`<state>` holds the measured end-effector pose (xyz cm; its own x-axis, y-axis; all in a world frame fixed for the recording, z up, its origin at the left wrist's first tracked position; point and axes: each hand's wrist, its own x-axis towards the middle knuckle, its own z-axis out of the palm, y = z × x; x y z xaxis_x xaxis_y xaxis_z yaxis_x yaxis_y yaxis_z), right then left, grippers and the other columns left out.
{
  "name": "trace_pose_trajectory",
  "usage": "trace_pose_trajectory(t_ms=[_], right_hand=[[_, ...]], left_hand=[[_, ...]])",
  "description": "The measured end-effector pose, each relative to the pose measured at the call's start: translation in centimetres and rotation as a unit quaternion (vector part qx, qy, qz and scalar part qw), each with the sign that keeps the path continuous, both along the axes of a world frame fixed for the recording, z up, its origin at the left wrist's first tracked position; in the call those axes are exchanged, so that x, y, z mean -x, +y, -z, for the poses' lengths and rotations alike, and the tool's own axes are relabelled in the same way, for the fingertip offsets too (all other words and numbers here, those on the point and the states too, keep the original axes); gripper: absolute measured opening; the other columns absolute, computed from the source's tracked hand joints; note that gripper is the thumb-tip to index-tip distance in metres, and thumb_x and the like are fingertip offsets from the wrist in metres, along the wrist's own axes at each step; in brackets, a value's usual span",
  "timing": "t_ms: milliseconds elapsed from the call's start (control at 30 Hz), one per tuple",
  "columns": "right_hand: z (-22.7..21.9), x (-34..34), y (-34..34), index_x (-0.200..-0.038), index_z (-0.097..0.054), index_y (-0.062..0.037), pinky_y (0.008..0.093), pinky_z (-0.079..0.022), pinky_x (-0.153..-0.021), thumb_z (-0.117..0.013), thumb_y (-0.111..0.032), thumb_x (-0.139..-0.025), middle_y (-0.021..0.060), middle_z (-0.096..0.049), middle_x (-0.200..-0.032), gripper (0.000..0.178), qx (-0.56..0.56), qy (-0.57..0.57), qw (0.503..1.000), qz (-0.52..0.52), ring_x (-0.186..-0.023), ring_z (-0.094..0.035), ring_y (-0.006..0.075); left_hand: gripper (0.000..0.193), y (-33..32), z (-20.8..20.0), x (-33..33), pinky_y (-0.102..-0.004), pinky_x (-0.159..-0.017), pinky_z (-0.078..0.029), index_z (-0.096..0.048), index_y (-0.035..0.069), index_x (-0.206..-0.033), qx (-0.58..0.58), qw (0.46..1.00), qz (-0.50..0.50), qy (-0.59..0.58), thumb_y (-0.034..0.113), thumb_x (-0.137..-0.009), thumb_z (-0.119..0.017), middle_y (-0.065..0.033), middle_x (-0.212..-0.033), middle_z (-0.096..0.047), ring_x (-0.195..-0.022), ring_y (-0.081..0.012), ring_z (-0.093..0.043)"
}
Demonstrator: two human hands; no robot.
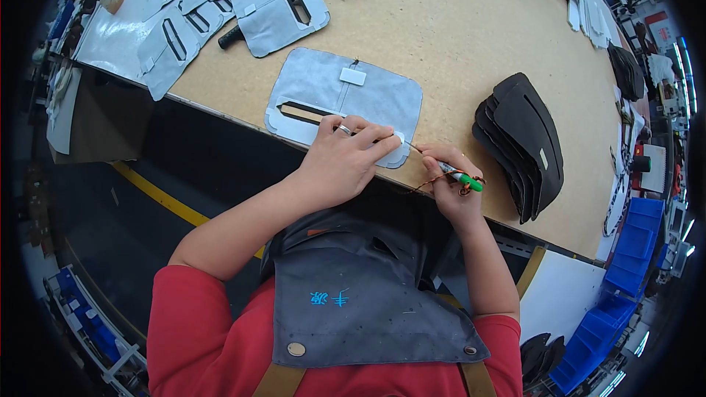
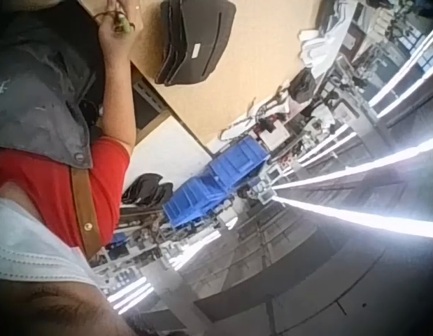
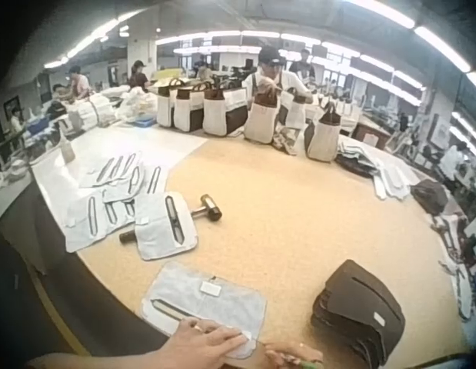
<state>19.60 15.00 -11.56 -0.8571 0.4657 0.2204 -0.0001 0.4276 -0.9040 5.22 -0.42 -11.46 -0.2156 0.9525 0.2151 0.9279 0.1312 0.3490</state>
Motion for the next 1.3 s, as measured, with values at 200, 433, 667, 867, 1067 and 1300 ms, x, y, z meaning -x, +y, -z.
trace_pose_trajectory(t_ms=[200, 433, 667, 867, 1067, 1300], right_hand=[[0.2, 0.0, 0.3, -0.094, -0.061, -0.0012, 0.0260, -0.047, -0.068, -0.058, -0.004, -0.086, 0.0101, -0.062, -0.082, 0.009, 0.031, -0.044, 0.997, 0.046, -0.077, -0.061, 0.0170], [0.6, 1.3, -0.9, -0.111, -0.055, -0.0049, 0.0361, -0.045, -0.079, -0.055, 0.004, -0.079, 0.0132, -0.060, -0.096, 0.033, -0.180, -0.027, 0.983, -0.006, -0.088, -0.058, 0.0301], [1.2, 0.5, -2.0, -0.103, -0.053, -0.0057, 0.0436, -0.038, -0.092, -0.068, -0.018, -0.076, 0.0118, -0.059, -0.108, 0.033, -0.387, -0.018, 0.921, -0.038, -0.100, -0.055, 0.0295], [1.5, -0.5, -2.2, -0.086, -0.056, -0.0073, 0.0416, -0.037, -0.091, -0.069, -0.018, -0.072, 0.0089, -0.060, -0.087, 0.021, -0.508, 0.013, 0.856, -0.094, -0.090, -0.057, 0.0254], [-3.1, -1.0, -2.4, -0.078, -0.053, -0.0008, 0.0255, -0.037, -0.053, -0.061, -0.004, -0.081, 0.0068, -0.050, -0.066, 0.009, -0.159, 0.122, 0.980, -0.002, -0.055, -0.049, 0.0146], [-2.0, 3.2, 0.6, -0.076, -0.057, -0.0065, 0.0190, -0.029, -0.051, -0.059, -0.017, -0.089, -0.0073, -0.043, -0.062, 0.017, 0.157, 0.051, 0.979, 0.118, -0.058, -0.038, 0.0014]], left_hand=[[0.042, 0.4, -0.2, 1.2, -0.0414, -0.090, -0.030, -0.054, 0.012, -0.114, -0.004, 0.993, -0.020, -0.114, 0.007, -0.072, -0.055, -0.0041, -0.115, -0.052, -0.108, -0.0218, -0.046], [0.047, 0.0, 1.0, 0.1, -0.0427, -0.090, -0.030, -0.052, 0.015, -0.117, -0.005, 1.000, -0.021, 0.020, 0.013, -0.070, -0.058, -0.0028, -0.116, -0.050, -0.108, -0.0210, -0.048], [0.045, 0.1, 1.5, -0.9, -0.0438, -0.096, -0.027, -0.046, 0.007, -0.123, -0.010, 0.996, -0.031, -0.079, 0.021, -0.081, -0.054, -0.0100, -0.120, -0.048, -0.116, -0.0269, -0.042], [0.058, -2.7, 0.1, 1.5, -0.0472, -0.101, -0.024, -0.045, 0.005, -0.126, 0.020, 0.986, 0.041, -0.162, 0.038, -0.080, -0.061, -0.0136, -0.128, -0.046, -0.123, -0.0295, -0.038], [0.018, -6.4, -3.4, 6.7, -0.0396, -0.092, -0.035, -0.065, 0.011, -0.088, -0.046, 0.976, -0.063, -0.201, 0.011, -0.070, -0.062, -0.0051, -0.085, -0.064, -0.098, -0.0173, -0.058], [0.023, -5.3, -2.4, 9.7, -0.0202, -0.074, -0.045, -0.052, 0.002, -0.112, -0.212, 0.803, -0.122, -0.543, 0.006, -0.089, -0.055, -0.0021, -0.088, -0.061, -0.081, -0.0067, -0.056]])
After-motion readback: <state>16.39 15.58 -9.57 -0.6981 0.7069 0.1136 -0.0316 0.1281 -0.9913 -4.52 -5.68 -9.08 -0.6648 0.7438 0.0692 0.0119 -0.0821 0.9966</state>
